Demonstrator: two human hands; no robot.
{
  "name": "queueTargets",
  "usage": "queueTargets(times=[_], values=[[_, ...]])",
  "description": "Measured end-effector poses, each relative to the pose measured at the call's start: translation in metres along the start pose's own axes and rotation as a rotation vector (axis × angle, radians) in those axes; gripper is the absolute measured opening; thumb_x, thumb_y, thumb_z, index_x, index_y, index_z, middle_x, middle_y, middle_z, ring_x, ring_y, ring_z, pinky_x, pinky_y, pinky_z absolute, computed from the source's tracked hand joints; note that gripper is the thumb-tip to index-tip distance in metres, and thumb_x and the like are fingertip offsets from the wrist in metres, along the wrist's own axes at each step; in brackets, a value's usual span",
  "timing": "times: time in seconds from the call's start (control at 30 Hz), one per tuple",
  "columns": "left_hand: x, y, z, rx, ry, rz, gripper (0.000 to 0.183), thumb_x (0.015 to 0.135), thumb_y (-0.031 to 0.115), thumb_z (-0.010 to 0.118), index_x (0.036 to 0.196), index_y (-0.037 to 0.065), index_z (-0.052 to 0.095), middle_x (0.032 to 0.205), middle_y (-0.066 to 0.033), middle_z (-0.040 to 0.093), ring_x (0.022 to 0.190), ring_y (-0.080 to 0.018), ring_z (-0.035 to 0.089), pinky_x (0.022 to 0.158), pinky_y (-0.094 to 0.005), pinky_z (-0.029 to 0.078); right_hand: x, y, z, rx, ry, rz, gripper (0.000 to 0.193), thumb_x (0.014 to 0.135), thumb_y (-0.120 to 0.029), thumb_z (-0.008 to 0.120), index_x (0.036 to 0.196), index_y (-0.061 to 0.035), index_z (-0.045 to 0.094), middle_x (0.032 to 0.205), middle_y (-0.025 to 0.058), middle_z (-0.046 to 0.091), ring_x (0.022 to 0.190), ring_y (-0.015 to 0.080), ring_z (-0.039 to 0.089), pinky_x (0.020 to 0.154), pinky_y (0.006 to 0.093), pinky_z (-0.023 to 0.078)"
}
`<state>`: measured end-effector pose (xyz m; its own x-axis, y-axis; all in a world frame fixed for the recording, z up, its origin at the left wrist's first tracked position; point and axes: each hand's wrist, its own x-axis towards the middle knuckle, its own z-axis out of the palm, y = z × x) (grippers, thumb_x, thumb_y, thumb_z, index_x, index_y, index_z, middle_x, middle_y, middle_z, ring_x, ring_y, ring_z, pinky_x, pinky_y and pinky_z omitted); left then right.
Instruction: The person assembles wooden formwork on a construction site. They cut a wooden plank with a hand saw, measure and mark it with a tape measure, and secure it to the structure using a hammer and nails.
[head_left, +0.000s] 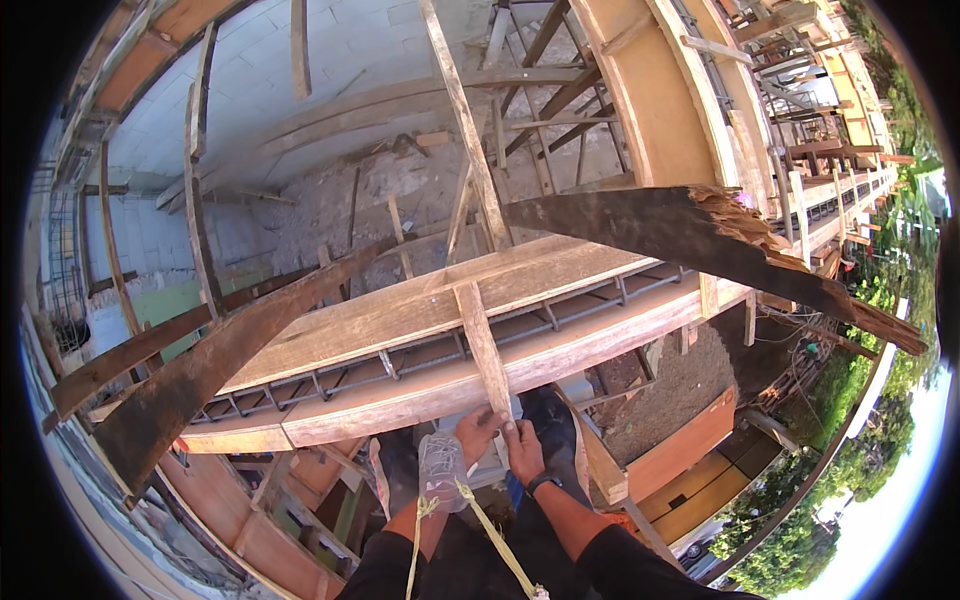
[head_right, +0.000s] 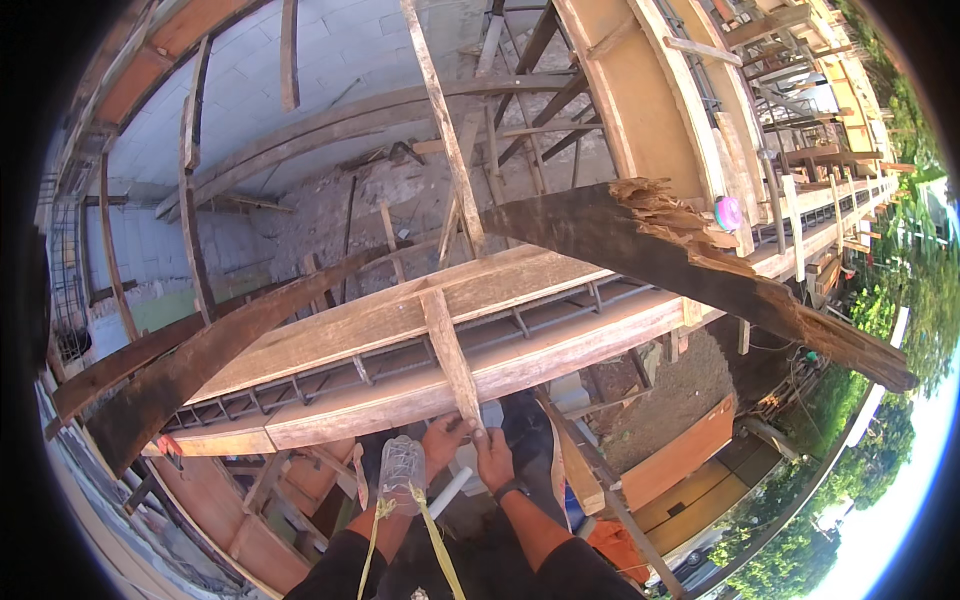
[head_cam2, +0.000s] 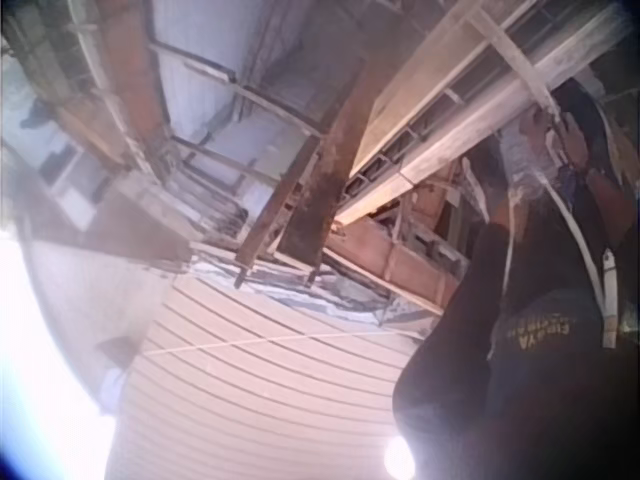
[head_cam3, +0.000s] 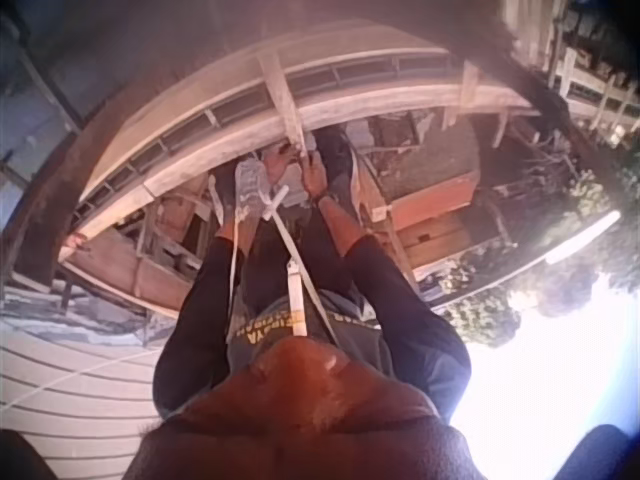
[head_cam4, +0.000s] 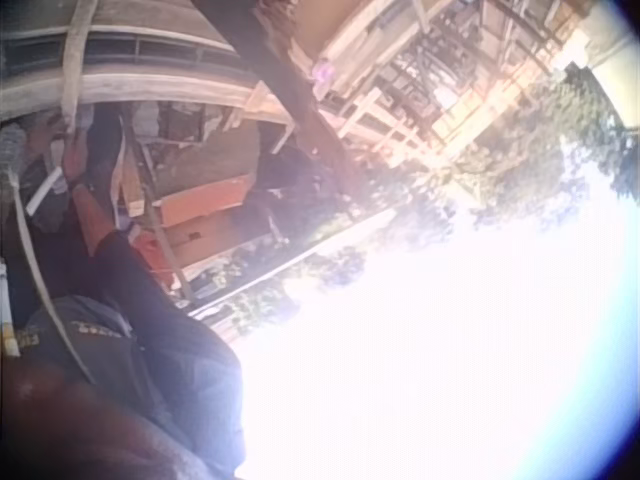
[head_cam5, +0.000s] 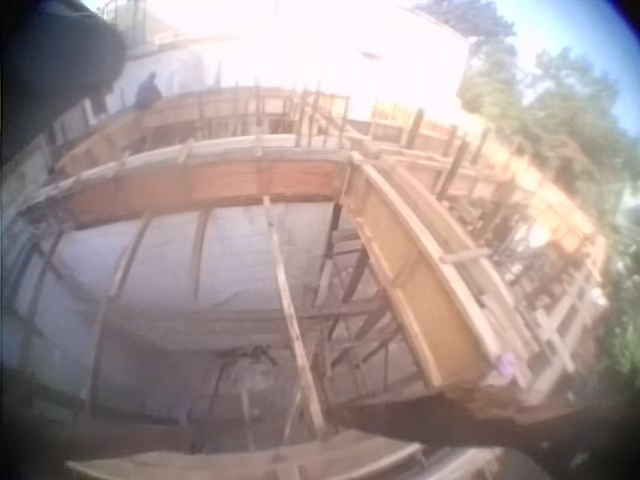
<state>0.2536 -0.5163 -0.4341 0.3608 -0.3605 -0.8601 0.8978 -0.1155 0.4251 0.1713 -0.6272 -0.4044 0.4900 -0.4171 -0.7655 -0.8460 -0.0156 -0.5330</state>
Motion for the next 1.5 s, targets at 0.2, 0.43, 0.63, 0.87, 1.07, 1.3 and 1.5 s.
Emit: queueTargets(times=[0.2,0.43,0.63,0.87,1.07,1.3,1.5], values=[[0.001,0.009,0.004,0.082,-0.006,0.012,0.037,0.097,0.024,0.067,0.125,-0.001,0.066,0.112,-0.0087,0.070,0.098,-0.0162,0.068,0.086,-0.0327,0.058,0.000,-0.016,-0.008,0.033,-0.001,0.043,0.041,0.103,-0.039,0.055,0.113,0.0010,0.057,0.098,0.0238,0.068,0.093,0.0331,0.067,0.083,0.0415,0.050],[0.003,0.018,0.017,0.095,0.005,-0.004,0.040,0.097,0.028,0.067,0.124,-0.001,0.066,0.110,-0.0084,0.071,0.096,-0.0163,0.068,0.083,-0.0328,0.057,0.009,-0.006,-0.017,0.020,0.038,0.022,0.043,0.101,-0.041,0.057,0.112,0.0003,0.058,0.095,0.0236,0.068,0.093,0.0347,0.068,0.083,0.0418,0.051],[-0.002,0.018,0.014,0.042,0.033,-0.023,0.042,0.096,0.031,0.068,0.123,-0.001,0.067,0.109,-0.0082,0.071,0.097,-0.0168,0.068,0.083,-0.0323,0.057,0.008,0.000,-0.010,0.025,0.044,0.005,0.040,0.101,-0.038,0.059,0.108,0.0005,0.059,0.090,0.0208,0.067,0.086,0.0299,0.067,0.079,0.0396,0.051],[-0.002,0.023,0.014,0.104,0.018,0.042,0.044,0.096,0.032,0.069,0.124,-0.002,0.067,0.108,-0.0106,0.073,0.097,-0.0159,0.066,0.088,-0.0316,0.052,0.011,-0.003,-0.013,0.071,0.050,0.008,0.035,0.101,-0.034,0.059,0.101,0.0009,0.059,0.085,0.0123,0.064,0.080,0.0179,0.059,0.074,0.0347,0.050],[-0.002,0.024,0.018,0.144,0.062,0.025,0.044,0.096,0.032,0.069,0.123,-0.004,0.068,0.106,-0.0103,0.073,0.096,-0.0149,0.066,0.089,-0.0308,0.052,0.012,-0.011,-0.021,0.085,0.009,-0.047,0.032,0.103,-0.032,0.058,0.097,-0.0006,0.058,0.080,0.0050,0.057,0.078,0.0110,0.050,0.071,0.0310,0.047],[-0.004,0.025,0.011,0.129,0.019,0.006,0.052,0.094,0.036,0.072,0.128,-0.003,0.064,0.111,-0.0123,0.072,0.102,-0.0174,0.065,0.090,-0.0324,0.052,0.015,-0.007,-0.018,0.075,-0.032,0.004,0.031,0.103,-0.031,0.058,0.100,-0.0005,0.059,0.087,0.0049,0.060,0.083,0.0102,0.051,0.076,0.0291,0.047],[-0.023,-0.004,-0.016,0.226,0.046,-0.044,0.066,0.090,0.039,0.076,0.139,0.001,0.055,0.118,-0.0116,0.067,0.106,-0.0198,0.063,0.086,-0.0335,0.053,0.027,0.004,-0.029,0.169,-0.115,0.015,0.030,0.105,-0.030,0.057,0.109,-0.0008,0.059,0.096,0.0036,0.063,0.087,0.0090,0.056,0.080,0.0271,0.049]])
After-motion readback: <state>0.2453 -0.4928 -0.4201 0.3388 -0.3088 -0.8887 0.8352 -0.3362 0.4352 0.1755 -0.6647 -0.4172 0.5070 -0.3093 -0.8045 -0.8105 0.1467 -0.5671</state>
